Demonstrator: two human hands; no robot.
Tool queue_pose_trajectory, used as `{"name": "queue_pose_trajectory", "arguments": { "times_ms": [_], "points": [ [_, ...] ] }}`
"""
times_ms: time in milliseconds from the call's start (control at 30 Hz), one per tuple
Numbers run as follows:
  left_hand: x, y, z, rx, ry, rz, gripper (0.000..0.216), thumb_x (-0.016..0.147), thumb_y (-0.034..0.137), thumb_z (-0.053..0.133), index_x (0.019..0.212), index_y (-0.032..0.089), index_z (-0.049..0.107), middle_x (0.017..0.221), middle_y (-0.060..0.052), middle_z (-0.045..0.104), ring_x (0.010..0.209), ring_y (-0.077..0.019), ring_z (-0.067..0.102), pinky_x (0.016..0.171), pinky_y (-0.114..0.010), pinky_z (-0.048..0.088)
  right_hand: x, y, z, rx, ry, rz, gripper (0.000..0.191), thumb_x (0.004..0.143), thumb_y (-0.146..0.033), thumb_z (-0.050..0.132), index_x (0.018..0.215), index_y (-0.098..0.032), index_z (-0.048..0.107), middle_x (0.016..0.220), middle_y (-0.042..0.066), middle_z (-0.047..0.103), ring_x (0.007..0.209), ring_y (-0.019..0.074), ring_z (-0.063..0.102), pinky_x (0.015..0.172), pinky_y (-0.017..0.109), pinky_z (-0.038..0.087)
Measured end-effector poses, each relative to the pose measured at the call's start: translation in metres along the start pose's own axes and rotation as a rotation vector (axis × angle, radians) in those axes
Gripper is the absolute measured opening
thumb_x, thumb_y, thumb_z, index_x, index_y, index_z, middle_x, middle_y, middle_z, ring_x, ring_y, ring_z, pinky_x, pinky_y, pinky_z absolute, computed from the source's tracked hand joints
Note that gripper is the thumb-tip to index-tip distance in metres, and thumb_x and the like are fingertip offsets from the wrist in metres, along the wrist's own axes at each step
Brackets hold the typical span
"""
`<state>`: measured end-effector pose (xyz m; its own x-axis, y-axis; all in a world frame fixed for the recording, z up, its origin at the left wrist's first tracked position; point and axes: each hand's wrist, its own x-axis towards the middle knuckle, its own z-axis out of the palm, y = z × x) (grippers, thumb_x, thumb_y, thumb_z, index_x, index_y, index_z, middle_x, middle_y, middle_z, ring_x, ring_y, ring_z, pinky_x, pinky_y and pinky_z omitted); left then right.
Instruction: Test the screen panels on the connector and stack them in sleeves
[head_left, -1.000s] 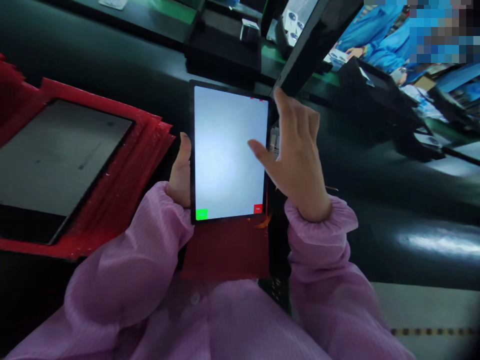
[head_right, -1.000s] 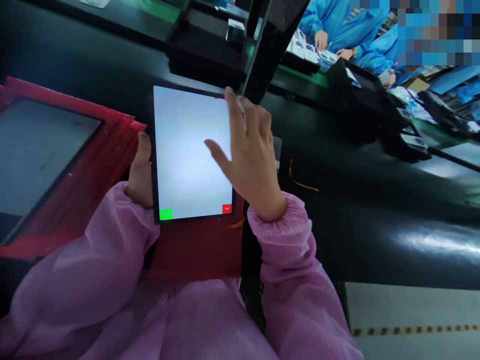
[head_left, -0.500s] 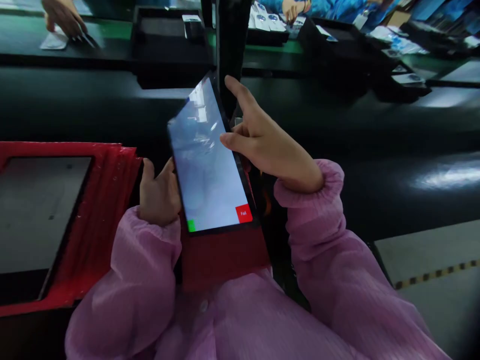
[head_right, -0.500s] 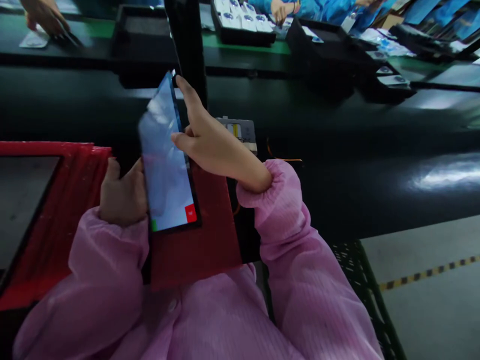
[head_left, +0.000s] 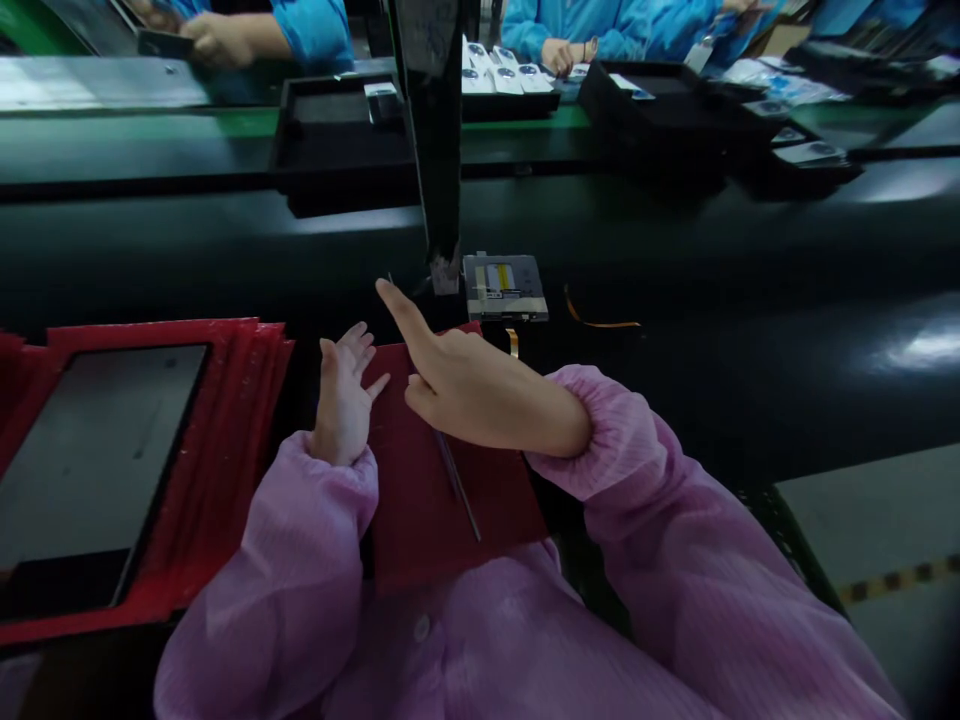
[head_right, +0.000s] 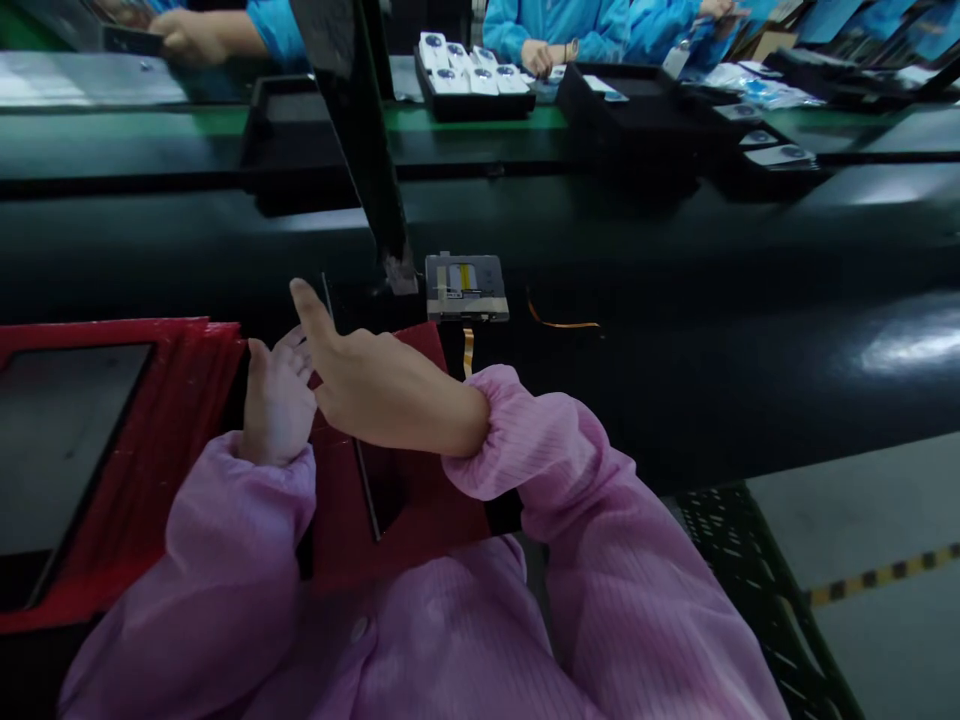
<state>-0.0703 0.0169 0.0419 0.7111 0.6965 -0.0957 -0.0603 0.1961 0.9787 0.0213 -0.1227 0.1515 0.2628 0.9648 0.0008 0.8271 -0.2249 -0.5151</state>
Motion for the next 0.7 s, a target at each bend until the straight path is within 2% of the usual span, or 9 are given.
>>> {"name": "queue_pose_trajectory", "arguments": {
  "times_ms": [133, 200, 300, 400, 467, 500, 567, 633, 700],
  "points": [
    [-0.014, -0.002, 0.006, 0.299, 0.074, 0.641, 0.062, 0.087, 0.074, 0.032, 0.127, 0.033, 0.056, 0.149, -0.002, 0.045, 0.146, -0.0277, 0.031, 0.119, -0.048, 0.027, -0.001, 0.0, -0.002, 0.003, -0.031, -0.014, 0.078, 0.091, -0.015, 0.039, 0.156, -0.009, -0.005, 0.078, 0.003, 0.068, 0.059, 0.0155, 0.058, 0.057, 0.026, 0.043],
    [-0.019, -0.003, 0.004, 0.431, 0.014, 0.838, 0.064, 0.083, 0.078, 0.034, 0.12, 0.033, 0.062, 0.142, -0.001, 0.052, 0.144, -0.0303, 0.034, 0.12, -0.048, 0.024, -0.002, 0.0, -0.002, 0.011, -0.022, -0.039, 0.078, 0.092, -0.015, 0.04, 0.156, -0.009, -0.005, 0.083, 0.004, 0.07, 0.062, 0.016, 0.059, 0.056, 0.026, 0.041],
    [-0.023, -0.006, 0.0, 0.499, -0.13, 0.887, 0.066, 0.081, 0.08, 0.036, 0.114, 0.03, 0.066, 0.134, -0.004, 0.06, 0.142, -0.0323, 0.038, 0.121, -0.051, 0.024, -0.005, -0.003, 0.0, 0.031, -0.009, -0.061, 0.079, 0.092, -0.014, 0.041, 0.155, -0.01, -0.006, 0.084, 0.003, 0.07, 0.06, 0.0151, 0.058, 0.052, 0.026, 0.036],
    [-0.022, -0.009, -0.003, 0.466, -0.185, 0.883, 0.067, 0.086, 0.076, 0.033, 0.125, 0.029, 0.062, 0.134, -0.005, 0.062, 0.141, -0.0309, 0.041, 0.121, -0.052, 0.024, -0.009, -0.008, -0.001, 0.021, -0.016, -0.048, 0.08, 0.091, -0.015, 0.042, 0.155, -0.01, -0.007, 0.079, 0.0, 0.068, 0.054, 0.0138, 0.053, 0.05, 0.026, 0.034],
    [-0.022, -0.009, -0.002, 0.48, -0.204, 0.883, 0.064, 0.089, 0.072, 0.032, 0.131, 0.031, 0.058, 0.136, -0.004, 0.06, 0.142, -0.0294, 0.04, 0.122, -0.05, 0.022, -0.014, -0.009, -0.009, -0.004, -0.028, -0.055, 0.08, 0.093, -0.023, 0.047, 0.156, -0.011, -0.001, 0.076, -0.001, 0.067, 0.055, 0.0142, 0.054, 0.052, 0.026, 0.035],
    [-0.023, -0.009, -0.002, 0.494, -0.213, 0.889, 0.063, 0.09, 0.07, 0.032, 0.133, 0.032, 0.057, 0.137, -0.003, 0.06, 0.142, -0.0286, 0.039, 0.122, -0.05, 0.021, -0.017, -0.007, -0.016, -0.014, -0.034, -0.068, 0.078, 0.094, -0.029, 0.05, 0.156, -0.013, 0.005, 0.077, -0.001, 0.067, 0.058, 0.0146, 0.055, 0.054, 0.026, 0.036],
    [-0.024, -0.007, 0.001, 0.509, -0.224, 0.915, 0.06, 0.092, 0.068, 0.03, 0.132, 0.033, 0.058, 0.138, -0.002, 0.059, 0.143, -0.028, 0.038, 0.123, -0.049, 0.019, -0.024, 0.0, -0.032, -0.034, -0.02, -0.092, 0.064, 0.096, -0.037, 0.052, 0.151, -0.015, 0.028, 0.082, 0.001, 0.068, 0.068, 0.0151, 0.06, 0.062, 0.026, 0.04],
    [-0.026, -0.005, 0.003, 0.508, -0.237, 0.946, 0.06, 0.093, 0.066, 0.028, 0.132, 0.032, 0.058, 0.14, -0.002, 0.058, 0.144, -0.0286, 0.036, 0.123, -0.05, 0.019, -0.027, 0.014, -0.05, -0.083, 0.039, -0.058, 0.041, 0.097, -0.034, 0.049, 0.134, -0.017, 0.053, 0.09, 0.003, 0.07, 0.079, 0.016, 0.063, 0.071, 0.027, 0.043],
    [-0.027, -0.004, 0.005, 0.51, -0.248, 0.964, 0.059, 0.095, 0.063, 0.028, 0.135, 0.031, 0.057, 0.142, -0.003, 0.056, 0.144, -0.0291, 0.036, 0.122, -0.051, 0.02, -0.023, 0.036, -0.063, -0.181, 0.132, 0.053, 0.032, 0.098, -0.027, 0.044, 0.118, -0.018, 0.066, 0.1, 0.005, 0.071, 0.091, 0.0191, 0.064, 0.079, 0.03, 0.045]
  ]
}}
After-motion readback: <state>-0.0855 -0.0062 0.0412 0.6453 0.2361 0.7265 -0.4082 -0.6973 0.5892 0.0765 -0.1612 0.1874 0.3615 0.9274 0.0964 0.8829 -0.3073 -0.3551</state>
